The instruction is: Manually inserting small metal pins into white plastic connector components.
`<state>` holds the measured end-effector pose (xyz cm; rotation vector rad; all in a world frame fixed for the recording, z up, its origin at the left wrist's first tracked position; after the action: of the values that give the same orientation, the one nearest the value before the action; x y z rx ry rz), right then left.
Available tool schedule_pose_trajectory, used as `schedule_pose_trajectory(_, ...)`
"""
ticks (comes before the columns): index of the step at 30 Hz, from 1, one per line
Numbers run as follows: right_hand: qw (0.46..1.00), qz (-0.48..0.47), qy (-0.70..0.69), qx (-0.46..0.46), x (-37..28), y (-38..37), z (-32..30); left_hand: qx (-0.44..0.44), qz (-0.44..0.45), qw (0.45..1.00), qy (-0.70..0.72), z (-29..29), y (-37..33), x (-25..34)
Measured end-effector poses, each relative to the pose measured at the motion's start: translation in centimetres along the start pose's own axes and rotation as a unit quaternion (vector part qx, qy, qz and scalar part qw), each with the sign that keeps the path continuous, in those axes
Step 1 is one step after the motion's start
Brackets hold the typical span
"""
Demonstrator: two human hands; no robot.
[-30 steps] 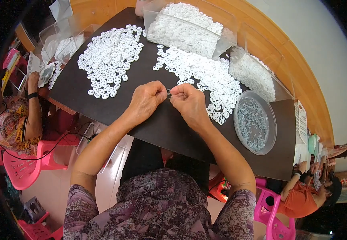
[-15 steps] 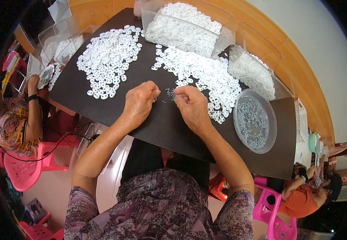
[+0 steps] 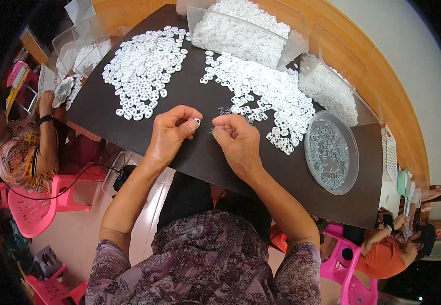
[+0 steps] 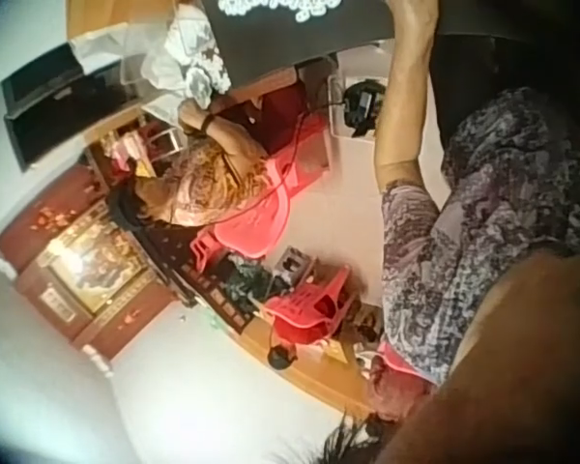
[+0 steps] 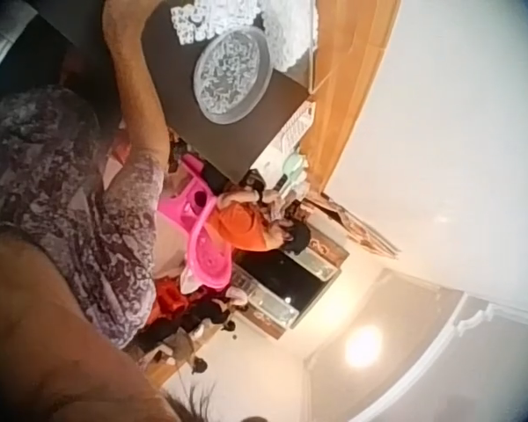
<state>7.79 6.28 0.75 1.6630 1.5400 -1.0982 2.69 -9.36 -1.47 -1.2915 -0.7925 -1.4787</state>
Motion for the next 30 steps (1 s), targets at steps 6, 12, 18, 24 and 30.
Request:
schedule_pose_trajectory(6, 1.000, -0.010, 0.016, 0.016, 0.5, -0.1, 0.7, 0.052, 0.063, 0.993, -0.089, 0.7, 0.6, 0.8)
schedule_pose_trajectory(12, 0.986, -0.117, 0.118, -0.003, 0.9, 0.5, 1.1, 0.024, -0.079, 0.988, 0.132, -0.4, 1.5, 1.0)
schedule_pose_trajectory(18, 0.962, -0.181, 0.201, 0.026, 0.6, -0.3, 0.8, 0.041, -0.102, 0.966, 0.235, -0.5, 2.5, 1.3)
schedule_pose_trajectory(24, 0.999, -0.034, 0.027, 0.001, 0.0, 0.0, -0.1, 0.072, -0.055, 0.971, 0.219, -0.1, 3.3, 1.4)
schedule_pose_trajectory(30, 0.998, 0.003, -0.055, -0.028, -2.4, 1.5, 0.3, 0.035, -0.076, 0.969, 0.232, 0.5, 4.3, 1.3)
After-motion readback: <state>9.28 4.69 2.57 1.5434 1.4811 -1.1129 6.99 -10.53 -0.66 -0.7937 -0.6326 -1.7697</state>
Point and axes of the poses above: each hand's wrist, its own y-axis away from the middle knuckle, its own z-axis out of the palm, x = y × z, the point moved 3 cm from there along -y, towards the middle knuckle, and after that the axes turned 12 degrees about y, right-handed, at the moved point
